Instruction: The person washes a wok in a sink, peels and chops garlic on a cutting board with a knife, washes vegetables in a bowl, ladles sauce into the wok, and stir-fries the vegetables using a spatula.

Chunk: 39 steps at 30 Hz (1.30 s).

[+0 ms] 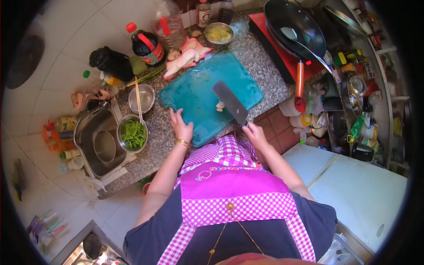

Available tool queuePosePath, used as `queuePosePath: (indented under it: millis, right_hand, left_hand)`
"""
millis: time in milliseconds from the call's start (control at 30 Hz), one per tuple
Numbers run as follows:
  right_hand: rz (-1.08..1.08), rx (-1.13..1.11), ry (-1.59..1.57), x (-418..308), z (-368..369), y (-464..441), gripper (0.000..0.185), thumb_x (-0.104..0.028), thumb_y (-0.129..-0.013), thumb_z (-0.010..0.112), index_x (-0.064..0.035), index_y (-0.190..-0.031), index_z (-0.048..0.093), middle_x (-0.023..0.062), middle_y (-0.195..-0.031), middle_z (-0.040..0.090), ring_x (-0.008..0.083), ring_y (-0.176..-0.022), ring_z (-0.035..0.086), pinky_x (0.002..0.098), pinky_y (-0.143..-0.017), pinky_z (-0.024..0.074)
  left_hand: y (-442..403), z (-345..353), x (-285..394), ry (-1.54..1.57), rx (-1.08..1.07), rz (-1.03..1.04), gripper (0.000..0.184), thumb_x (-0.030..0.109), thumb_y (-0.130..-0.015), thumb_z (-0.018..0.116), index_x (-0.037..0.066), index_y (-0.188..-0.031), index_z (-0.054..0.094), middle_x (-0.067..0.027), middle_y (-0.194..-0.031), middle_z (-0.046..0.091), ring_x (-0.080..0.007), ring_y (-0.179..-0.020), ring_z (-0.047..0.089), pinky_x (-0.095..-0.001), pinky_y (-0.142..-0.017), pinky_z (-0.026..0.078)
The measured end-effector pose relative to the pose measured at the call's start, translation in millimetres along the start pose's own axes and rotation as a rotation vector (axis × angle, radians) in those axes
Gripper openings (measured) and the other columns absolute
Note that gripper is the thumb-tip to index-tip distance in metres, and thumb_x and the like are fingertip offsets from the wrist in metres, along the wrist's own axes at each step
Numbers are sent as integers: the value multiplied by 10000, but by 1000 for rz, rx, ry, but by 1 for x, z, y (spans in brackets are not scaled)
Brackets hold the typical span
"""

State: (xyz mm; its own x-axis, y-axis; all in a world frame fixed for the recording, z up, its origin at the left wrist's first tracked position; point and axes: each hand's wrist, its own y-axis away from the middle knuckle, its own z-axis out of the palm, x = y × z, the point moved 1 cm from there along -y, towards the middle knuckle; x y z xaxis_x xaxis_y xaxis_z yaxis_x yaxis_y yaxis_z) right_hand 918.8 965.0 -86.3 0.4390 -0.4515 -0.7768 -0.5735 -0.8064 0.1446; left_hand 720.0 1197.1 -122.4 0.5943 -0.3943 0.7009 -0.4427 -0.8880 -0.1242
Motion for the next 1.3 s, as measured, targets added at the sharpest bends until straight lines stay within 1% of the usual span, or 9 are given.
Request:
queuePosePath:
  millis: [200,433,567,733,867,933,1067,1133,1300]
  right_hand:
    - [-98,141,554,20,-20,-84,368,-399,-863,567,-36,-831,518,184,-748,617,391,-677,600,488,-600,477]
    - [-360,348,614,-38,-14,-102,331,-273,-773,667,-40,-980,554,140,-1007,578,328,-918,559,428,-774,455]
    - [-611,-26,301,-36,30,-114,310,-157,-736,680,-68,-1022,601,108,-976,591,313,-922,572,412,-766,458]
    - [-368,-122,151,-25,45,-122,202,-142,-729,687,-66,-914,661,107,-840,612,284,-765,610,374,-692,489]
    - [-123,-33,-64,-24,52,-119,144,-145,-773,684,-41,-872,671,79,-809,642,207,-699,626,305,-652,505]
    - [104,-96,-439,-21,59,-122,151,-156,-807,670,-24,-880,659,66,-840,649,162,-705,624,264,-634,505]
    - [349,-173,-940,-23,62,-120,173,-166,-845,646,-18,-933,623,25,-835,633,105,-719,608,208,-631,501]
    - [419,-194,-1045,-27,62,-118,164,-154,-848,635,-35,-956,604,20,-817,627,100,-709,599,208,-629,496]
    - [419,-273,-1085,-33,54,-114,137,-144,-856,617,-53,-953,586,11,-800,613,86,-690,580,207,-635,487]
  left_hand:
    - [-13,23,23,-3,-257,229,400,85,-668,602,91,-1065,556,-112,-1248,474,-323,-1165,408,-425,-989,322]
    - [-12,31,43,16,-295,212,327,94,-678,606,103,-1005,592,-81,-1203,510,-294,-1151,428,-415,-956,352]
    - [-3,32,33,49,-271,196,284,81,-682,593,88,-966,602,-101,-1162,541,-310,-1115,457,-404,-958,366]
    - [-3,33,32,105,-245,282,263,54,-692,583,68,-954,606,-110,-1078,580,-294,-991,540,-374,-892,427]
    - [-7,44,34,315,-463,-31,297,52,-737,592,41,-1033,588,-90,-1049,605,-184,-820,598,-296,-731,485]
    - [-11,56,34,423,-454,-107,318,67,-769,602,20,-1082,568,-81,-1047,613,-126,-763,599,-257,-659,488]
    - [-19,59,52,688,-437,-263,301,103,-829,610,18,-1112,554,-57,-1034,623,-94,-791,591,-228,-685,478]
    - [-25,58,63,1049,-536,-482,254,119,-861,599,26,-1095,562,-47,-1004,629,-96,-797,594,-223,-699,478]
    - [-34,58,53,1295,-622,-551,170,129,-903,559,40,-1046,575,-38,-959,636,-106,-820,603,-226,-717,490]
